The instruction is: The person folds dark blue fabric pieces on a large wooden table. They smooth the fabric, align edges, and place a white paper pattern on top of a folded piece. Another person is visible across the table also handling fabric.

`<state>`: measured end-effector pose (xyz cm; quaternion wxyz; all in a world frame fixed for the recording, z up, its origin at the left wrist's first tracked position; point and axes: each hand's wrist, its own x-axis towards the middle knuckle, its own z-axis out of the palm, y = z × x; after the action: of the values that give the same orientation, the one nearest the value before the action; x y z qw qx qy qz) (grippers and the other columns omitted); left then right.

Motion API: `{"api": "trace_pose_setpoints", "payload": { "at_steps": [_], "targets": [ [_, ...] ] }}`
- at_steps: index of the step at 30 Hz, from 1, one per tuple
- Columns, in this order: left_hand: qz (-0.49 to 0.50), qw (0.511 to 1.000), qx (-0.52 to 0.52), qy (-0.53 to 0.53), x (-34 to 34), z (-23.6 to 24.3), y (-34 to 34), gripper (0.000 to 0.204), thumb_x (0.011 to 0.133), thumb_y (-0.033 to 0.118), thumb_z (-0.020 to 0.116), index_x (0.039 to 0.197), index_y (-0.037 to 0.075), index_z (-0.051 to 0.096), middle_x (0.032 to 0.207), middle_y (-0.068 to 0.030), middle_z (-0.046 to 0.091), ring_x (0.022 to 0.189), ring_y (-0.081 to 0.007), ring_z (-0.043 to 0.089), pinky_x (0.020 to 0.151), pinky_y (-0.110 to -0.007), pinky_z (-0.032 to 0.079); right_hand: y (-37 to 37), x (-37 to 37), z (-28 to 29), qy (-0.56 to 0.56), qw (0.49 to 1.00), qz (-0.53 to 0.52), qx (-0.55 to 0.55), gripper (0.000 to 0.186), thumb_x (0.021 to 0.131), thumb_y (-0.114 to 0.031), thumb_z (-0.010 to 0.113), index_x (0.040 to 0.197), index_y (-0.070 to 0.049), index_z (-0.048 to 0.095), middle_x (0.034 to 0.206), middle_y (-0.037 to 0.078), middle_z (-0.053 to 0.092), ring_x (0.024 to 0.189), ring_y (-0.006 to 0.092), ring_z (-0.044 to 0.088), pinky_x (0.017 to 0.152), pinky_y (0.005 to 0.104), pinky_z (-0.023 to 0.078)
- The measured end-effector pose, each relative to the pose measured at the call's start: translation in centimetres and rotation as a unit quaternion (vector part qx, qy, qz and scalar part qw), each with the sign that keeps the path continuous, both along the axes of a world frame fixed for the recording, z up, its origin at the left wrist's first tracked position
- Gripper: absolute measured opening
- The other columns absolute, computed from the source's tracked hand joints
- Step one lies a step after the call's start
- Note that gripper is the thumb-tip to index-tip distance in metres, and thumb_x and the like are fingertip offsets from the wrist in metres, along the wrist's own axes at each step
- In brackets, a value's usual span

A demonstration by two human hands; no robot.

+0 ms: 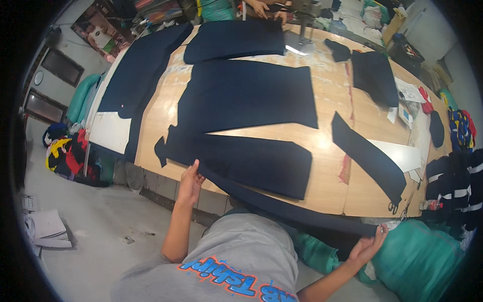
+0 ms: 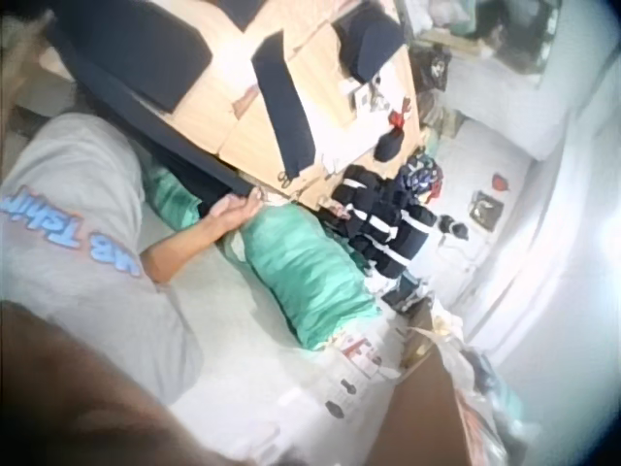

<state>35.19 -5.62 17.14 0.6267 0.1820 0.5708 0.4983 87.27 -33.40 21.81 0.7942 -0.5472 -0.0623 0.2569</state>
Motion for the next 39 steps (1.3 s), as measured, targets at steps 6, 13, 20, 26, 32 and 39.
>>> {"api": "trace_pose_setpoints", "payload": {
  "at_steps": [6,13,20,26,32,39],
  "targets": [
    [0.016,0.986,0.125,0.106,-10.8,0.9,7.1,0.026,0.108,0.037,0.070,0.105,0.012,0.067,0.089,0.0021,0.065,0.076,-0.0083,0.060,0.071,-0.027,0.052,9.7,-9.3,-0.3,0.002,0.996,0.094,0.006,0.026,0.104,-0.011,0.068,0.128,-0.005,0.059,0.120,0.008,0.065,0.114,0.0217,0.064,0.105,0.0382,0.049],
    [0.081,0.955,0.266,0.105,-15.8,3.1,15.1,0.028,0.108,0.036,0.069,0.102,0.009,0.068,0.085,0.0000,0.067,0.078,-0.0098,0.064,0.079,-0.028,0.053,19.6,-12.9,1.2,-0.106,0.982,0.152,0.018,0.021,0.106,-0.015,0.067,0.126,-0.007,0.063,0.109,0.005,0.067,0.097,0.0138,0.065,0.091,0.0340,0.053],
    [0.059,0.978,0.107,0.167,-19.8,-9.4,12.1,0.026,0.109,0.029,0.068,0.098,0.006,0.063,0.083,-0.0023,0.065,0.075,-0.0121,0.066,0.070,-0.027,0.057,19.1,-16.1,-9.2,-0.186,0.957,0.167,-0.147,0.012,0.111,-0.013,0.057,0.117,-0.007,0.065,0.088,-0.005,0.054,0.081,0.0058,0.052,0.075,0.0273,0.049],
    [0.007,0.972,0.054,0.229,-22.4,-15.1,11.0,0.028,0.111,0.026,0.065,0.095,0.004,0.058,0.084,-0.0050,0.063,0.073,-0.0151,0.070,0.064,-0.026,0.058,16.3,-17.6,-15.7,-0.202,0.919,0.204,-0.270,0.016,0.111,-0.010,0.051,0.114,-0.005,0.067,0.082,-0.004,0.050,0.072,0.0057,0.048,0.065,0.0269,0.049],
    [0.004,0.959,0.081,0.272,-22.7,-14.1,11.5,0.033,0.112,0.025,0.063,0.087,0.005,0.056,0.078,-0.0047,0.064,0.071,-0.0147,0.070,0.062,-0.025,0.056,16.0,-17.0,-15.6,-0.232,0.907,0.217,-0.275,0.017,0.111,-0.010,0.051,0.115,-0.003,0.067,0.084,-0.001,0.054,0.071,0.0072,0.051,0.064,0.0270,0.049],
    [0.018,0.959,0.087,0.271,-23.4,-13.5,10.5,0.034,0.111,0.027,0.064,0.086,0.007,0.055,0.078,-0.0040,0.062,0.070,-0.0132,0.069,0.062,-0.026,0.055,15.8,-16.6,-14.4,-0.245,0.907,0.212,-0.268,0.017,0.111,-0.011,0.052,0.115,-0.004,0.067,0.083,-0.001,0.054,0.069,0.0069,0.050,0.062,0.0262,0.046]
  ]
}}
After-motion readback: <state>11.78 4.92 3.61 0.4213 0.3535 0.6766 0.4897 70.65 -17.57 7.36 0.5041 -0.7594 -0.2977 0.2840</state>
